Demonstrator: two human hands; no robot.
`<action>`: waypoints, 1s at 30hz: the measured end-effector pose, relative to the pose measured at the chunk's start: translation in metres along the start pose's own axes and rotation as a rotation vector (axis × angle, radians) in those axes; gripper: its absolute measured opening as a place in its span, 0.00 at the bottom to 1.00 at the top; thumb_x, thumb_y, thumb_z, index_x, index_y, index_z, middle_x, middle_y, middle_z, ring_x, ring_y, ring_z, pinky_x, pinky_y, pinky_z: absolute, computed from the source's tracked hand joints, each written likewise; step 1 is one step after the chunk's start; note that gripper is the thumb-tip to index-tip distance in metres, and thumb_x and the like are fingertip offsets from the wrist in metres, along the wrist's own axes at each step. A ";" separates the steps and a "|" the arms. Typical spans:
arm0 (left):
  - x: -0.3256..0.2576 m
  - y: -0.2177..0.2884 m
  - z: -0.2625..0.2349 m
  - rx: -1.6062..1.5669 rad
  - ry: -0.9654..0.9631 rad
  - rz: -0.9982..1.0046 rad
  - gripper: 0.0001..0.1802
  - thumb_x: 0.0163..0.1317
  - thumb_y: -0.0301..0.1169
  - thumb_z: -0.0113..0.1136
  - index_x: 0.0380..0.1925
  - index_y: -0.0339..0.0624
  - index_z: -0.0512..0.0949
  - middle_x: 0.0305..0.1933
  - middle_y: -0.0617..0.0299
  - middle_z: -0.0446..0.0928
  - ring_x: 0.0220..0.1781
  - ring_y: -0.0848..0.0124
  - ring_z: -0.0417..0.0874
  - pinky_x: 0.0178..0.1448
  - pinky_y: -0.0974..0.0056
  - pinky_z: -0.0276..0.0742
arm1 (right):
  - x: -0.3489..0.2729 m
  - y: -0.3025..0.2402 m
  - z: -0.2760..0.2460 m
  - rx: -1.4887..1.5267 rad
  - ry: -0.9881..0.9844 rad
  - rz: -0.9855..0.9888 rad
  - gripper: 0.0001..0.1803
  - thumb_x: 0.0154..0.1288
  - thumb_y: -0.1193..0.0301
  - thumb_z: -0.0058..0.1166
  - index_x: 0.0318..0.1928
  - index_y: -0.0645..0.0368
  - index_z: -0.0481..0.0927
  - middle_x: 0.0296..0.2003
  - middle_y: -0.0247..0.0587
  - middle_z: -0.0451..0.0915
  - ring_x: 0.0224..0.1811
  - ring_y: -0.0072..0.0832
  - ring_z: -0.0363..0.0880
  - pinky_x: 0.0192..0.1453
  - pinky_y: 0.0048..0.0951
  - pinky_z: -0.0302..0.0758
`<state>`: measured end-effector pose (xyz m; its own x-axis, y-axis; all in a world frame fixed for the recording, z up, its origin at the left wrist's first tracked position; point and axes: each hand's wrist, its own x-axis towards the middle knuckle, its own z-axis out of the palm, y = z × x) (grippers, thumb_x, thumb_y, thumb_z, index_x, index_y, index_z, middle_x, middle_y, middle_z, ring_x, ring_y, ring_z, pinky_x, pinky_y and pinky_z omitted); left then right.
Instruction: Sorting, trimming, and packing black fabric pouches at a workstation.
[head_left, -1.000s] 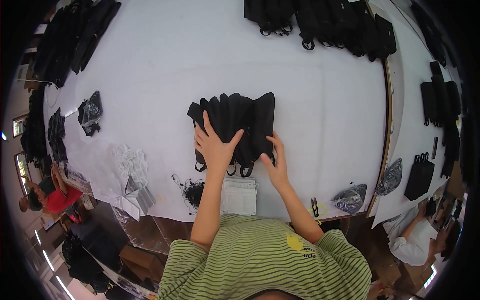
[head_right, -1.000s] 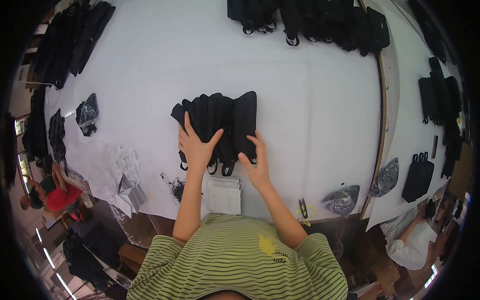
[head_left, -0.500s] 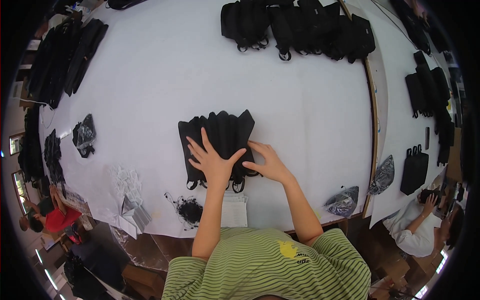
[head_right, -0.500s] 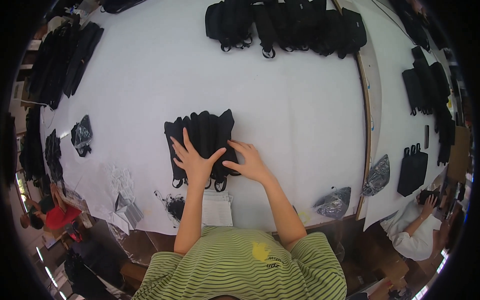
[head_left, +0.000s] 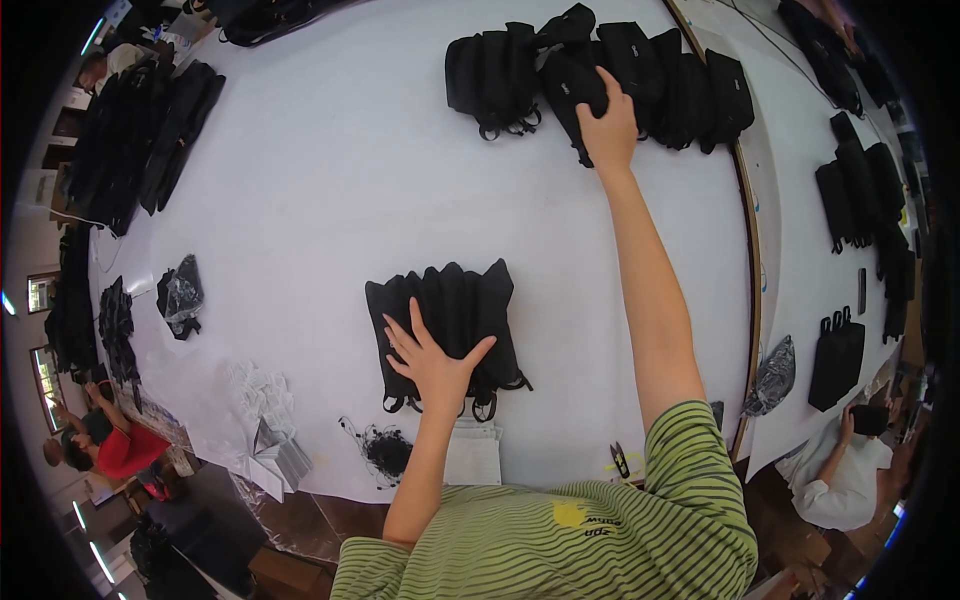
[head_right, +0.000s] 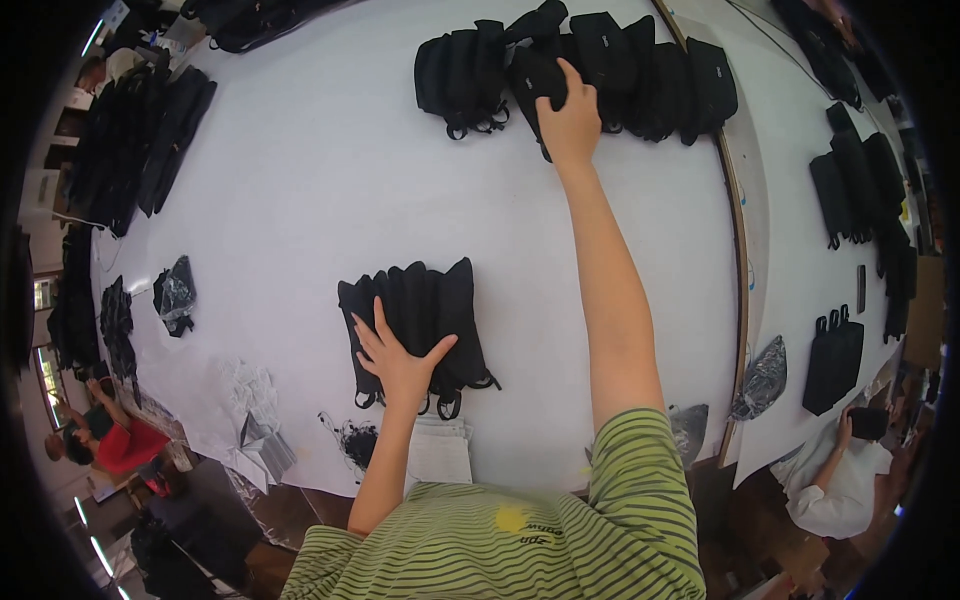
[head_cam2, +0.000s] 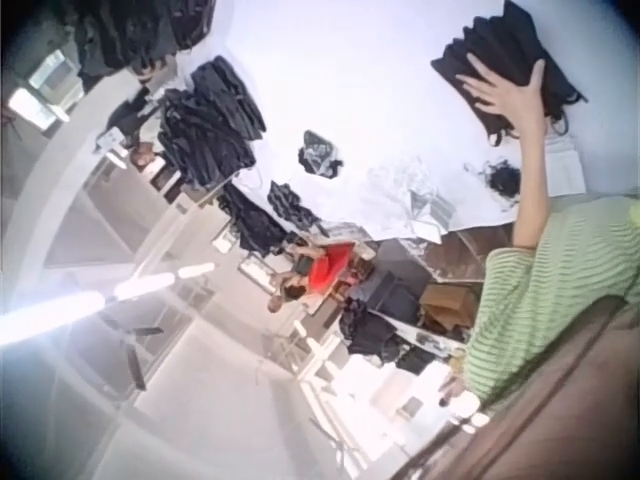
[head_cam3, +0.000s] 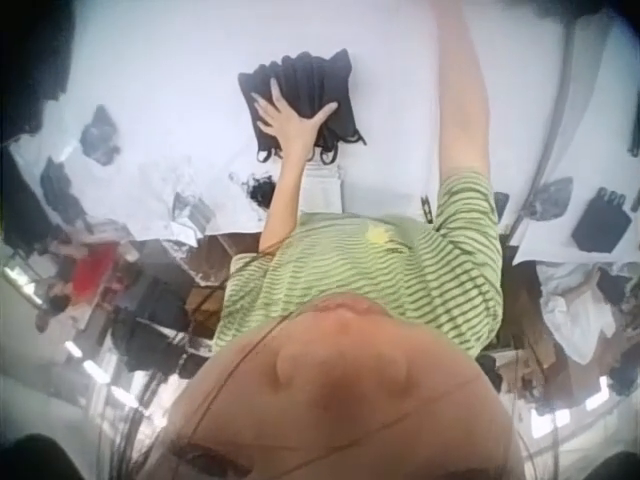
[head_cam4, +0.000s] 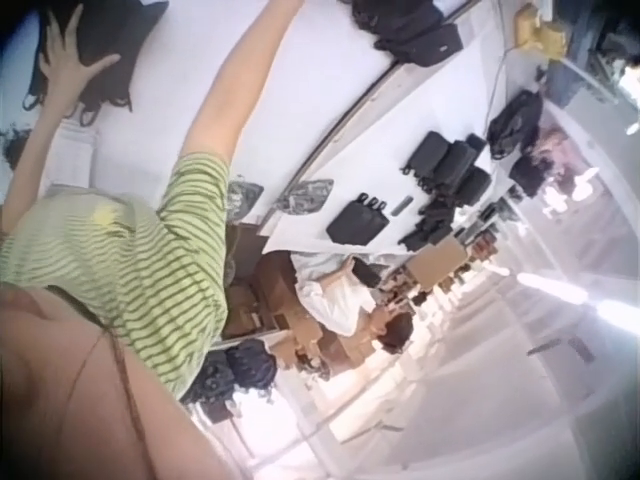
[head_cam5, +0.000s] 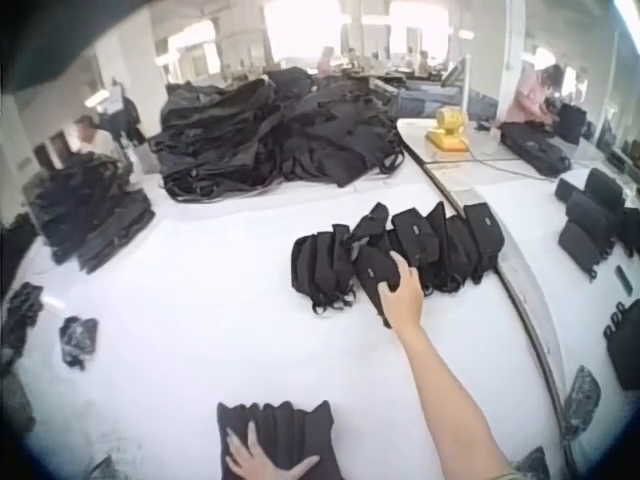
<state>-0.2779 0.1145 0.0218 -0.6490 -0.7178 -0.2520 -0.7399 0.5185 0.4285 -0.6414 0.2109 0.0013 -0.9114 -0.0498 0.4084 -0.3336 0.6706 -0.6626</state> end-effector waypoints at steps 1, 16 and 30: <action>0.002 -0.001 0.000 -0.007 0.010 0.004 0.68 0.37 0.65 0.71 0.72 0.50 0.45 0.74 0.33 0.34 0.76 0.42 0.36 0.68 0.28 0.35 | -0.017 -0.007 -0.019 0.279 -0.016 0.157 0.31 0.57 0.67 0.54 0.63 0.41 0.68 0.48 0.44 0.73 0.44 0.38 0.80 0.43 0.37 0.79; 0.007 -0.004 -0.005 0.003 -0.029 0.025 0.67 0.37 0.67 0.68 0.72 0.54 0.43 0.74 0.34 0.34 0.75 0.38 0.39 0.69 0.29 0.37 | -0.300 -0.046 -0.128 0.121 -0.711 0.387 0.30 0.66 0.77 0.42 0.67 0.39 0.65 0.53 0.47 0.73 0.38 0.26 0.78 0.44 0.30 0.77; -0.004 0.011 0.003 0.032 -0.059 0.020 0.70 0.36 0.66 0.70 0.73 0.51 0.42 0.74 0.32 0.33 0.76 0.38 0.34 0.66 0.26 0.35 | -0.168 -0.018 -0.051 0.324 -0.427 -0.090 0.12 0.57 0.77 0.51 0.39 0.50 0.83 0.36 0.37 0.79 0.43 0.38 0.76 0.46 0.33 0.73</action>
<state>-0.2841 0.1239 0.0249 -0.6721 -0.6791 -0.2952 -0.7316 0.5475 0.4062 -0.4700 0.2445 -0.0231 -0.8701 -0.4379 0.2262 -0.4107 0.3906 -0.8238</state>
